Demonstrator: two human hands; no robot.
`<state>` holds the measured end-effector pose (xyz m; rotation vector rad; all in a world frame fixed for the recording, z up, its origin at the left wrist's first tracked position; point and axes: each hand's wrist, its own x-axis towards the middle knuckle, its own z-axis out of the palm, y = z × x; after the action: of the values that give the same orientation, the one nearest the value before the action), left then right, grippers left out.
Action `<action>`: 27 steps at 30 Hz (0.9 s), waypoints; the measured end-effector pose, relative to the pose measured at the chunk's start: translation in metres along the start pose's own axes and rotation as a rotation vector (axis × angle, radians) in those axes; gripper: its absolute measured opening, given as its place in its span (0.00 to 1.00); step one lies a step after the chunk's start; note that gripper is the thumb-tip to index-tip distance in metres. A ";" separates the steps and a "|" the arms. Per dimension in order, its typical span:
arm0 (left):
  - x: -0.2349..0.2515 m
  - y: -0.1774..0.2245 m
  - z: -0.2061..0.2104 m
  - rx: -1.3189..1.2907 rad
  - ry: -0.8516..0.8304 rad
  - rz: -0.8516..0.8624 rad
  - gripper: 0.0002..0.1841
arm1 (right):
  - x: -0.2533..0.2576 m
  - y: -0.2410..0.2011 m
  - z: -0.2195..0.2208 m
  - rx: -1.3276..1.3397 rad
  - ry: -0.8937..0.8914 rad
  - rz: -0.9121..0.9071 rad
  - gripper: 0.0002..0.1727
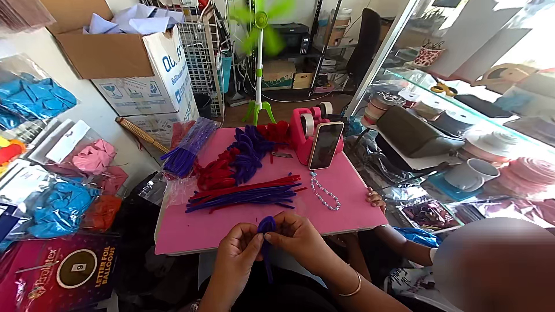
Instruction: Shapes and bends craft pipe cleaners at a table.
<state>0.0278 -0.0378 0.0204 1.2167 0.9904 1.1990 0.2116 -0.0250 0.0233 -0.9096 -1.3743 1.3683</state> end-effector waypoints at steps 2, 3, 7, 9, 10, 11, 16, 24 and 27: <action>0.000 -0.002 0.001 0.033 0.001 0.046 0.04 | -0.001 0.002 0.002 -0.014 0.010 -0.025 0.06; -0.001 -0.003 0.002 0.061 0.008 0.067 0.04 | -0.001 0.002 0.002 -0.023 0.013 -0.039 0.06; -0.001 -0.003 0.005 0.135 0.017 0.097 0.03 | 0.001 0.002 0.005 -0.030 0.010 -0.059 0.07; 0.000 -0.003 0.003 0.118 -0.019 0.070 0.04 | 0.002 -0.001 0.005 -0.018 -0.008 -0.028 0.10; 0.000 -0.002 0.002 0.108 -0.031 0.056 0.04 | 0.002 -0.001 0.004 -0.011 -0.015 -0.013 0.09; 0.000 -0.002 0.002 0.102 -0.036 0.047 0.04 | 0.002 -0.001 0.002 -0.007 -0.028 -0.003 0.07; -0.001 -0.004 0.006 0.113 -0.002 0.053 0.03 | 0.003 -0.002 -0.001 -0.059 -0.059 0.015 0.04; 0.000 -0.004 -0.005 -0.026 -0.208 -0.223 0.14 | 0.009 -0.008 -0.003 -0.152 0.147 -0.060 0.05; -0.003 -0.007 -0.001 -0.060 -0.193 -0.248 0.08 | 0.010 -0.009 -0.003 -0.146 0.170 -0.065 0.05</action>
<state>0.0272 -0.0399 0.0132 1.1042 0.9237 0.8939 0.2127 -0.0150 0.0330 -1.0440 -1.3734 1.1264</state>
